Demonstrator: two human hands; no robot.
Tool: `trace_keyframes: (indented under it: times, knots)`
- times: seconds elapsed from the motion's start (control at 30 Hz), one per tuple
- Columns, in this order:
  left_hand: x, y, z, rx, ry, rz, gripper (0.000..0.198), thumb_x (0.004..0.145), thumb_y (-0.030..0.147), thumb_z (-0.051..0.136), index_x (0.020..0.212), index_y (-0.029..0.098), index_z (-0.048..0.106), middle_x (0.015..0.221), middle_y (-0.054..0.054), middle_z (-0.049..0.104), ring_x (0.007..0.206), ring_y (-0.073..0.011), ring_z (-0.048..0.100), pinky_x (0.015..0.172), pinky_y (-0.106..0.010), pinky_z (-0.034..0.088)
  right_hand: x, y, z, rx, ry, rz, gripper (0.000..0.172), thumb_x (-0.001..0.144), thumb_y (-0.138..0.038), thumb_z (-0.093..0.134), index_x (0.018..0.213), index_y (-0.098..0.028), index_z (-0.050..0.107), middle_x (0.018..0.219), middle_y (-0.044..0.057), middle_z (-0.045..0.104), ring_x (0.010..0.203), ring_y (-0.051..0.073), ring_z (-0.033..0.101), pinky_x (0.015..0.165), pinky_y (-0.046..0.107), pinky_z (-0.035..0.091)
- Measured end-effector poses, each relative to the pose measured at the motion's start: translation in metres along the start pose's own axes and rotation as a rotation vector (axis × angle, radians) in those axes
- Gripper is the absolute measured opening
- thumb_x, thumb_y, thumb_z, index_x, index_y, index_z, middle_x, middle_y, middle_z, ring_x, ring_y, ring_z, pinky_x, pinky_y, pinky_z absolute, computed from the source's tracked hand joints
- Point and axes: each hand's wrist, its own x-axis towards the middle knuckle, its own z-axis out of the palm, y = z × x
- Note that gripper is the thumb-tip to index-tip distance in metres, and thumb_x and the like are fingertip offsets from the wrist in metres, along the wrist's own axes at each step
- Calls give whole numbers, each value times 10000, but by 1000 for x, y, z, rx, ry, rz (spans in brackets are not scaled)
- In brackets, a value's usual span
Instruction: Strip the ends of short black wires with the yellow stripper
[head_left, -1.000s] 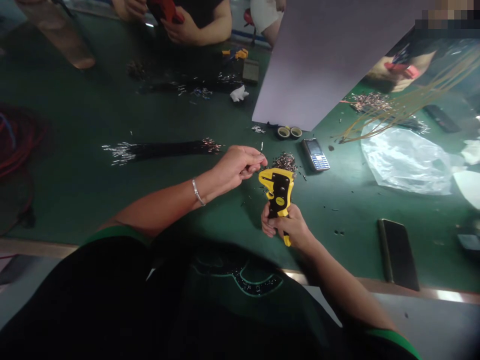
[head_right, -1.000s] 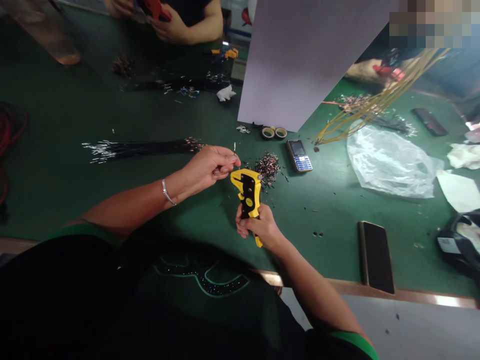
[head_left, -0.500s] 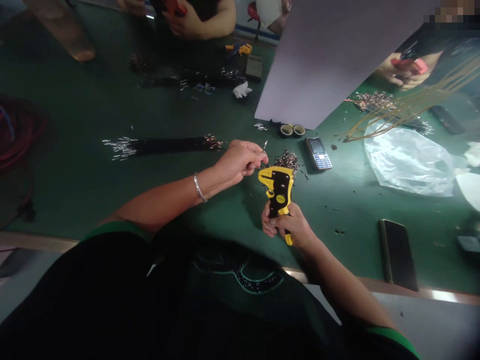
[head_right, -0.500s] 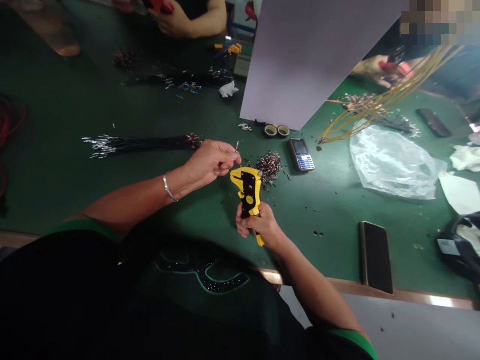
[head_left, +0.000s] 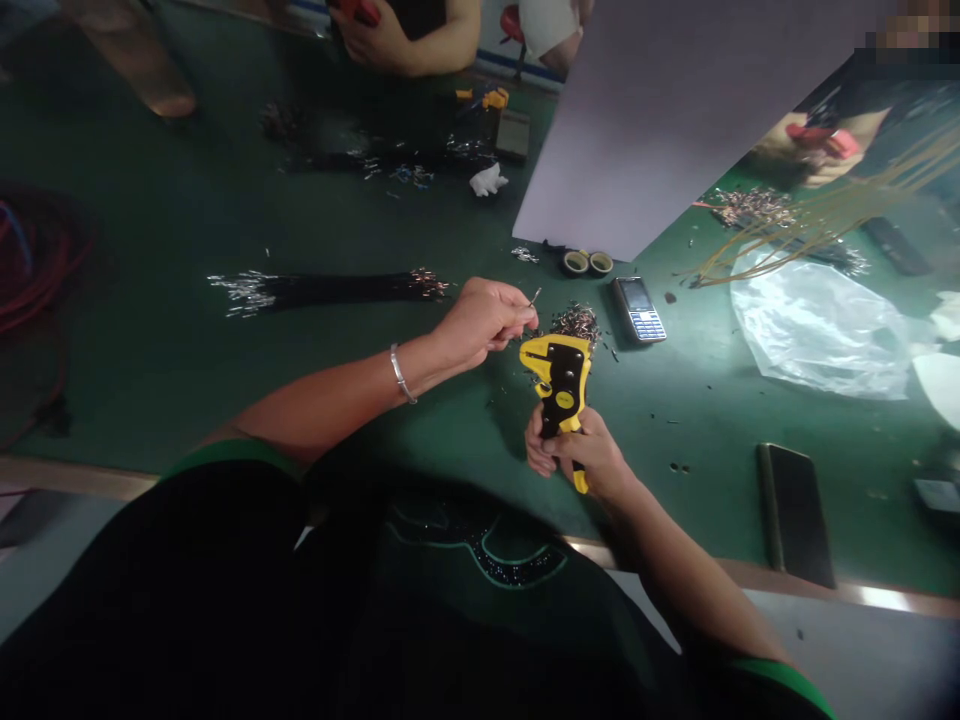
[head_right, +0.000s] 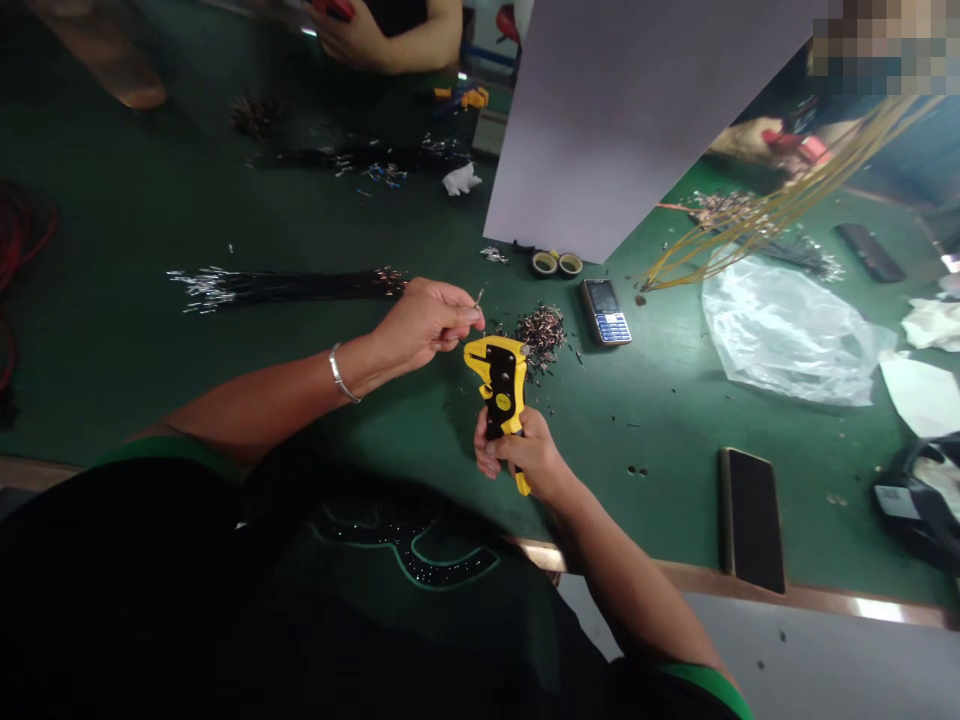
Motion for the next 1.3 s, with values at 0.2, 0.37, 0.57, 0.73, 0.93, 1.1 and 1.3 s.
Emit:
trace_keyframes:
  times: [0.2, 0.37, 0.57, 0.73, 0.93, 1.1, 1.3]
  knots:
    - [0, -1, 0, 23, 9, 14, 207, 765, 188, 665, 564, 148, 634, 426, 25, 401, 432, -59, 372, 505, -311, 345, -1, -2, -2, 19, -46, 6, 172, 623, -78, 644, 773, -150, 600, 609, -20, 571, 431, 102, 476, 419, 263, 391]
    - [0, -1, -1, 33, 2, 32, 230, 777, 194, 672, 558, 149, 618, 425, 34, 403, 399, -33, 313, 459, -278, 279, -1, -5, 0, 30, -61, 17, 164, 631, -75, 631, 767, -155, 586, 605, -20, 566, 439, 106, 478, 422, 266, 393]
    - [1, -1, 0, 29, -1, 53, 251, 789, 157, 682, 556, 128, 594, 410, 51, 397, 369, -8, 298, 392, -221, 175, -1, -5, 0, 62, -70, -1, 173, 617, -84, 632, 775, -148, 601, 595, -21, 562, 439, 110, 472, 416, 265, 396]
    - [2, 1, 0, 9, -10, 49, 235, 785, 109, 663, 559, 110, 599, 389, 57, 401, 356, -1, 298, 366, -188, 174, 0, -3, -3, 62, -96, -19, 203, 616, -60, 605, 801, -144, 604, 625, -13, 568, 451, 111, 484, 424, 266, 406]
    - [2, 2, 0, 2, 1, 49, 238, 778, 52, 623, 548, 113, 604, 376, 52, 409, 344, -3, 302, 354, -185, 174, 0, -2, -2, 59, -97, -29, 209, 613, -52, 589, 800, -143, 606, 633, -11, 565, 460, 110, 485, 433, 266, 407]
    - [3, 2, 0, 2, 4, 70, 239, 768, 42, 622, 541, 114, 605, 362, 54, 400, 334, -4, 299, 347, -189, 172, 1, -2, -3, 62, -102, -28, 217, 600, -53, 589, 796, -146, 598, 625, -14, 561, 456, 111, 479, 431, 268, 404]
    - [6, -1, -1, 14, 2, 82, 235, 769, 38, 603, 547, 114, 615, 358, 54, 399, 328, -4, 300, 346, -192, 171, 1, -2, -2, 49, -85, -33, 219, 596, -55, 585, 794, -147, 595, 628, -11, 560, 455, 115, 478, 433, 277, 402]
